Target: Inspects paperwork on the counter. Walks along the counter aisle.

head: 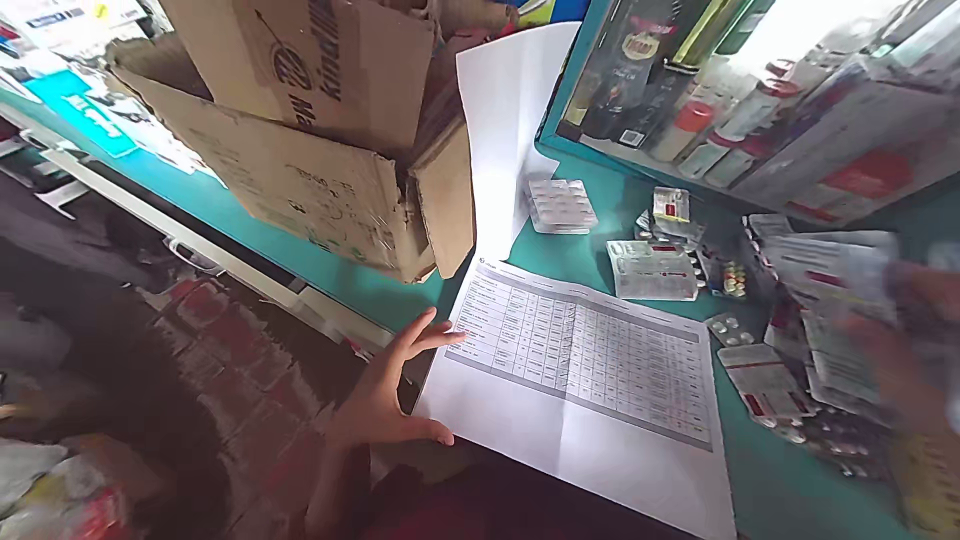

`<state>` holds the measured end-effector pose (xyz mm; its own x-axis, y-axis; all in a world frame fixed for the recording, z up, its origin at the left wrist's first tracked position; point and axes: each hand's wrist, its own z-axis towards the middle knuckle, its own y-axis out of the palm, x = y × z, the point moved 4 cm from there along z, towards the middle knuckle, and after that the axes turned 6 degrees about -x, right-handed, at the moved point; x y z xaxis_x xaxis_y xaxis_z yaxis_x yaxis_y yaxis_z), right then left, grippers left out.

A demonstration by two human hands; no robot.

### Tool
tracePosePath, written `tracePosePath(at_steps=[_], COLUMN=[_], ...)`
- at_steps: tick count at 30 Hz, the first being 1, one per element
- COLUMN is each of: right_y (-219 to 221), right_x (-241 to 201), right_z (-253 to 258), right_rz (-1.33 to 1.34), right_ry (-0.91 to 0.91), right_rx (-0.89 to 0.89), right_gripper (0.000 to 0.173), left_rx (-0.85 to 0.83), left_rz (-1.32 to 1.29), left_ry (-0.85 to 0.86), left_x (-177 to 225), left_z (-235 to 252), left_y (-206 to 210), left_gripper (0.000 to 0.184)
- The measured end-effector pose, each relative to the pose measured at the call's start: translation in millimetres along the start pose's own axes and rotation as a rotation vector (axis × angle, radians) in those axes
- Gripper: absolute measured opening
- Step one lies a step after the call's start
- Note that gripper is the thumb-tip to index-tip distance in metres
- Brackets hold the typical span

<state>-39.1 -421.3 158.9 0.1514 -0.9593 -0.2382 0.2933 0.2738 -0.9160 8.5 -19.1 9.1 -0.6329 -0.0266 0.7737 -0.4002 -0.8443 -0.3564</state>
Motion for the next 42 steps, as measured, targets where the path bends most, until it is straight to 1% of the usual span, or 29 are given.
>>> tracePosePath(at_steps=[1, 3, 5, 7, 11, 14, 16, 17, 19, 21, 23, 25, 27, 29, 31, 34, 37, 40, 42], right_y=[10, 26, 45, 65, 99, 111, 114, 114, 113, 100, 76, 51, 35, 29, 30, 47, 72, 87, 93], right_x=[-1, -15, -31, -38, -28, -14, -4, 2, 13, 13, -8, -41, -67, -84, -96, -105, -107, -103, -100], right_z=[17, 48, 73, 94, 130, 145, 149, 150, 149, 140, 118, 79, 35, -6, -39, -66, -72, -74, -75], right_rz=[-0.04, -0.115, -0.193, -0.243, -0.32, -0.28, -0.219, -0.173, -0.08, -0.036, -0.053, -0.059, -0.043, 0.023, 0.147, 0.287, 0.197, 0.084, 0.066], right_ry=[-0.046, -0.1, -0.153, -0.204, -0.189, -0.137, -0.102, -0.107, -0.16, -0.175, -0.197, -0.278, -0.321, -0.308, -0.255, -0.213, -0.208, -0.185, -0.182], right_rx=[-0.011, -0.046, -0.103, -0.14, -0.175, -0.187, -0.267, -0.318, -0.379, -0.334, -0.248, -0.171, -0.094, -0.045, -0.058, -0.078, -0.1, -0.092, -0.076], right_gripper=[0.045, 0.036, 0.037, 0.04, 0.048, 0.05, 0.049, 0.047, 0.05, 0.052, 0.046, 0.04, 0.041, 0.046, 0.054, 0.052, 0.04, 0.034, 0.034], left_rx=[-0.016, -0.08, -0.173, -0.213, -0.227, -0.226, -0.231, -0.234, -0.235, -0.234, -0.233, -0.219, -0.209, -0.194, -0.19, -0.194, -0.148, -0.025, 0.049], left_rz=[0.011, 0.059, 0.107, 0.121, 0.124, 0.123, 0.118, 0.116, 0.114, 0.107, 0.093, 0.084, 0.08, 0.079, 0.074, 0.037, -0.054, 0.031, 0.082], left_ry=[0.013, 0.045, 0.074, 0.094, 0.134, 0.183, 0.185, 0.18, 0.171, 0.177, 0.187, 0.19, 0.194, 0.21, 0.201, 0.213, 0.28, 0.285, 0.289], left_x=[-1, -4, -6, -9, -14, -15, -16, -16, -17, -17, -18, -18, -17, -18, -17, -16, -16, -15, -12], left_z=[-1, -1, -1, -3, -5, -6, -7, -7, -8, -8, -7, -8, -8, -9, -9, -7, -8, -9, -9], left_y=[-1, -1, -2, -2, -2, -3, -3, -3, -2, -2, -2, -1, -1, 1, 3, 3, 0, 1, 0], left_gripper=[0.107, 0.096, 0.087, 0.078, 0.062, 0.05, 0.048, 0.048, 0.048, 0.049, 0.049, 0.049, 0.05, 0.053, 0.057, 0.064, 0.063, 0.061, 0.063])
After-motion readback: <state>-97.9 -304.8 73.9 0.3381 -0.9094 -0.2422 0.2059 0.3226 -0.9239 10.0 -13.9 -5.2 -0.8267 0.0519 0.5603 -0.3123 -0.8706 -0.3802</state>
